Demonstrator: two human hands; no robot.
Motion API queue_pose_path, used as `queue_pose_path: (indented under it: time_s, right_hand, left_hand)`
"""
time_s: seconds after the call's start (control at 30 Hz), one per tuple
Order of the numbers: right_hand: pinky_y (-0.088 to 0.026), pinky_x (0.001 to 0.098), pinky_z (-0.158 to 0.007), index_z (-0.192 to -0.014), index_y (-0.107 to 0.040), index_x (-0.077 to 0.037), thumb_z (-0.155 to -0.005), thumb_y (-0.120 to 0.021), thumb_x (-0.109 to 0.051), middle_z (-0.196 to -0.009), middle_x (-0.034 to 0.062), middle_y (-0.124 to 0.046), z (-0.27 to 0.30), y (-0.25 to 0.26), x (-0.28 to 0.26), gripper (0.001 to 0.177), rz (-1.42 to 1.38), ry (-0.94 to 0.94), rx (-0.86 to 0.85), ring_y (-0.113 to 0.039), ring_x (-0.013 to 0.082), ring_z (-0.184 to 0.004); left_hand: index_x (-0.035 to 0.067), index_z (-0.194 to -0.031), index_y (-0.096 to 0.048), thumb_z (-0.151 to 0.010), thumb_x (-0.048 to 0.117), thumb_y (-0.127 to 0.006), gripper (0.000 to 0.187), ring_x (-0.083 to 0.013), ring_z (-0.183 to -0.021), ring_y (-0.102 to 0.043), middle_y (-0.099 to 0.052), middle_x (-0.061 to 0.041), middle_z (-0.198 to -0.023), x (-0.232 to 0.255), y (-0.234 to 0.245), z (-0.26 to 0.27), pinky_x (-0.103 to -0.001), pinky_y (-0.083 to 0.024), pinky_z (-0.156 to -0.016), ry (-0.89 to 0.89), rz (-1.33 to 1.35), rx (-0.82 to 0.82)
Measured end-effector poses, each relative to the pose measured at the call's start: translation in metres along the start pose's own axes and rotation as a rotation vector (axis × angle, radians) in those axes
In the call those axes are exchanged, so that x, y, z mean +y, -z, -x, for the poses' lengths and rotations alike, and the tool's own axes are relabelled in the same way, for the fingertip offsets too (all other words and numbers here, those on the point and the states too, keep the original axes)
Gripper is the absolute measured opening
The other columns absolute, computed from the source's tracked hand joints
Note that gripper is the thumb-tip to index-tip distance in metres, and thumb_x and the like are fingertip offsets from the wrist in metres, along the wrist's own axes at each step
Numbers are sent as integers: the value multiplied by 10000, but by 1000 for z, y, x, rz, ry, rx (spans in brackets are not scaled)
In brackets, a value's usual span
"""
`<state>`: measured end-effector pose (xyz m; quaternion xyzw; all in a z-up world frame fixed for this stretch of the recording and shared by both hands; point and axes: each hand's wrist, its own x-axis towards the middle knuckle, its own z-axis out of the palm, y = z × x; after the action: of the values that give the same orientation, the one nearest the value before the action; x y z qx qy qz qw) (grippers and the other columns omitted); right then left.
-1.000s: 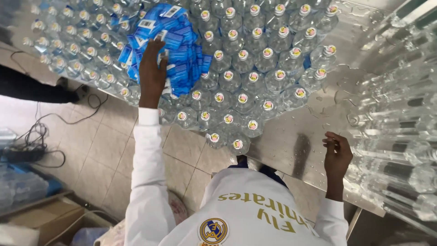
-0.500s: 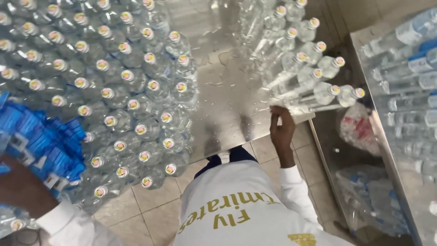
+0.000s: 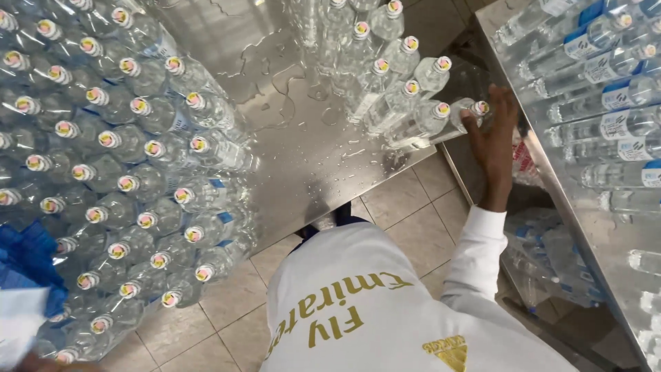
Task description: The person is manually applying adhesive labels to plastic water bottles on a production line table.
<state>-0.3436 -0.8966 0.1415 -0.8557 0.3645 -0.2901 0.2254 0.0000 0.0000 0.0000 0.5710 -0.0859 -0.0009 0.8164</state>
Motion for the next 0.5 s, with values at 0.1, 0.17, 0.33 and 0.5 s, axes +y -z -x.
queue_pose_path:
  time_s: [0.1, 0.17, 0.33, 0.5]
  right_hand:
    - [-332, 613, -1257, -1502, -543, 89, -1029, -845, -66, -1487, 383, -536, -6, -8, 21, 582, -174, 4, -107, -473, 591, -1442]
    - [-338, 591, -1264, -1502, -522, 51, -995, -883, -75, -1482, 351, -556, 0, -13, 18, 635, -217, -71, -136, -493, 543, -1446]
    - [-353, 587, -1266, -1488, -480, 56, -913, -938, -54, -1467, 360, -554, 7, 2, 6, 743, -277, -183, -239, -505, 539, -1443]
    - [-497, 559, -1174, -1376, -653, 70, -819, -1095, -87, -1358, 302, -665, 37, -7, 33, 728, -143, 184, -4, -642, 486, -1334]
  left_hand:
    - [151, -1223, -693, -1145, 108, -586, 139, -85, -1010, -656, -677, -2, -1209, -40, -113, 14, -269, -599, -974, 124, 222, 32]
    - [170, -1220, -673, -1140, 118, -568, 142, -63, -1021, -650, -664, 15, -1227, -40, -240, 25, -251, -607, -991, 208, 369, 66]
    - [91, -1203, -630, -1012, 167, -729, 228, -231, -1146, -732, -641, -146, -1318, -6, -499, 38, -406, -671, -1019, 291, 289, -16]
    - [13, -1172, -645, -975, 14, -774, 235, -140, -874, -683, -601, -39, -966, -26, -586, 78, -524, -721, -921, 486, 112, 52]
